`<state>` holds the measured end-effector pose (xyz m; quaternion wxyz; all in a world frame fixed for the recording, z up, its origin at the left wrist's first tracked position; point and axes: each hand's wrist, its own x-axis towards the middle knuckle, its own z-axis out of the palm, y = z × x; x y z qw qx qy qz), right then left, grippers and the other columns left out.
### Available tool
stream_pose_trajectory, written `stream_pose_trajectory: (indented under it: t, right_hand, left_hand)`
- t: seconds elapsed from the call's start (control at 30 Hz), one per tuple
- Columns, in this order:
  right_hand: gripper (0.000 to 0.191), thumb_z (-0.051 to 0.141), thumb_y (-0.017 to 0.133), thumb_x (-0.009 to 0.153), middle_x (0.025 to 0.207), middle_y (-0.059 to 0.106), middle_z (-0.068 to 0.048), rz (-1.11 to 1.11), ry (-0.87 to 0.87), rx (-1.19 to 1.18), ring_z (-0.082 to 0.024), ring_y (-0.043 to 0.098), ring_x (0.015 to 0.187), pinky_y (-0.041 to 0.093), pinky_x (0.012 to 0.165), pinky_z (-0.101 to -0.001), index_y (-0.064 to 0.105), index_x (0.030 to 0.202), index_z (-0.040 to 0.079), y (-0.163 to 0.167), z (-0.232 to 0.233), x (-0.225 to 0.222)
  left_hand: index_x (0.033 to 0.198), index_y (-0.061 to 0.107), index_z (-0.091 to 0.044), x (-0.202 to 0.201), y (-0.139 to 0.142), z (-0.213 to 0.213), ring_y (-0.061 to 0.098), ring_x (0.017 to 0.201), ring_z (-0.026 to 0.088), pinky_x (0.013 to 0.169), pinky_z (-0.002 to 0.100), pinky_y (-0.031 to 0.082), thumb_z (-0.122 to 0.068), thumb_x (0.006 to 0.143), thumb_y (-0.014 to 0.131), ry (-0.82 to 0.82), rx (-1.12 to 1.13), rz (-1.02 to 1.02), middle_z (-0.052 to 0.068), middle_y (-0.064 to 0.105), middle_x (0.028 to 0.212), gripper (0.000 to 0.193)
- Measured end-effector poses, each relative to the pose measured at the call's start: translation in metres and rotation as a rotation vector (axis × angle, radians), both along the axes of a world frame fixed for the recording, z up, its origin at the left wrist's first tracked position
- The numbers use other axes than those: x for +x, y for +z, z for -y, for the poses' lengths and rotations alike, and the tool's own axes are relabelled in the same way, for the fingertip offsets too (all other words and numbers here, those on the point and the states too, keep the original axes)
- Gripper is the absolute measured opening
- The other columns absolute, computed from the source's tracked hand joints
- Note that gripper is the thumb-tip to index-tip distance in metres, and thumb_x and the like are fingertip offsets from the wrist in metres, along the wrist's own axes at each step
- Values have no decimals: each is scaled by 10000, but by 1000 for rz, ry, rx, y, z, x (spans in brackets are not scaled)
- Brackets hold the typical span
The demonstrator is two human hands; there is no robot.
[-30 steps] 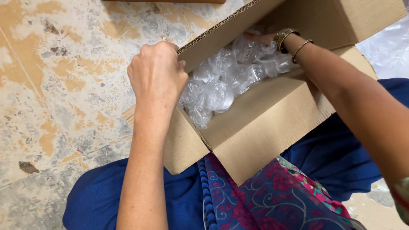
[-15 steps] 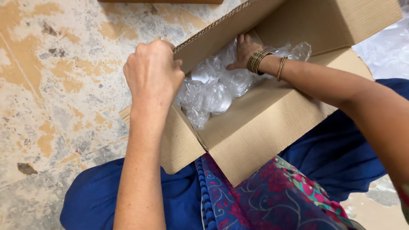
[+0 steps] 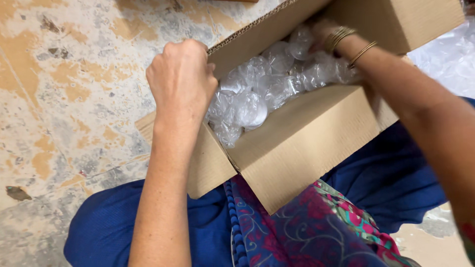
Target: The person sits on the floor and packs plastic-wrapped items one at a time into an open cardboard box, arranging them inside. They also seal a closed cardboard box using a roll of tape before continuing to fill the open box.
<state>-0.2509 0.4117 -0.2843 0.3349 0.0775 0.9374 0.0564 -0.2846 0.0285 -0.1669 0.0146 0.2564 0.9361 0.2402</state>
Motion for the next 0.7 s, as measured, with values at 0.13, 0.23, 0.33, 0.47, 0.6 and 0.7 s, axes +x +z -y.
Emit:
stream_pose_trajectory:
  t: [0.13,0.23,0.33,0.47,0.6,0.7]
  right_hand:
    - [977,245,925,677,1346,657,-193,1,190,-131,-398,612,1239,469,1079,-452,488,1546,149,13,-20,-6]
    - [997,234,939,646,1347,667,-180,33,331,-149,-376,619,1256,473,1120,-417,484,1527,124,7,-30,-9]
    - [973,238,924,687,1315,690,-188,48,313,-104,-387,635,1239,484,1103,-432,489,1551,134,0,-37,-8]
    - [1071,172,925,562,1387,638,-180,-111,344,-231,-399,586,1272,459,1093,-441,482,1536,135,0,-42,-3]
    - [1137,313,948,611,1457,500,-267,-83,158,-109,-452,540,1299,448,1094,-477,376,1563,65,5,-30,9]
    - [1202,455,953,617,1509,417,-345,-19,3,17,-508,556,1281,489,1066,-521,345,1520,-55,6,-9,22]
  left_hand:
    - [806,748,-8,-1,3,-3,730,700,408,613,508,564,-134,837,811,6,-67,99,258,700,752,144]
    - [843,765,-31,0,9,-4,710,710,443,628,523,554,-126,828,811,-33,-32,63,274,688,746,107]
    - [901,786,-61,5,15,-1,692,721,474,650,535,545,-125,807,817,-74,1,43,284,679,751,118]
    - [865,773,-48,11,18,1,687,752,482,662,547,538,-159,804,828,-81,-67,117,276,683,758,138]
    - [904,776,-55,13,17,1,692,736,476,653,549,538,-146,771,832,-50,-25,83,270,688,759,171]
    - [843,768,-39,15,14,0,698,750,467,657,540,545,-150,771,838,-32,-29,70,269,689,763,149]
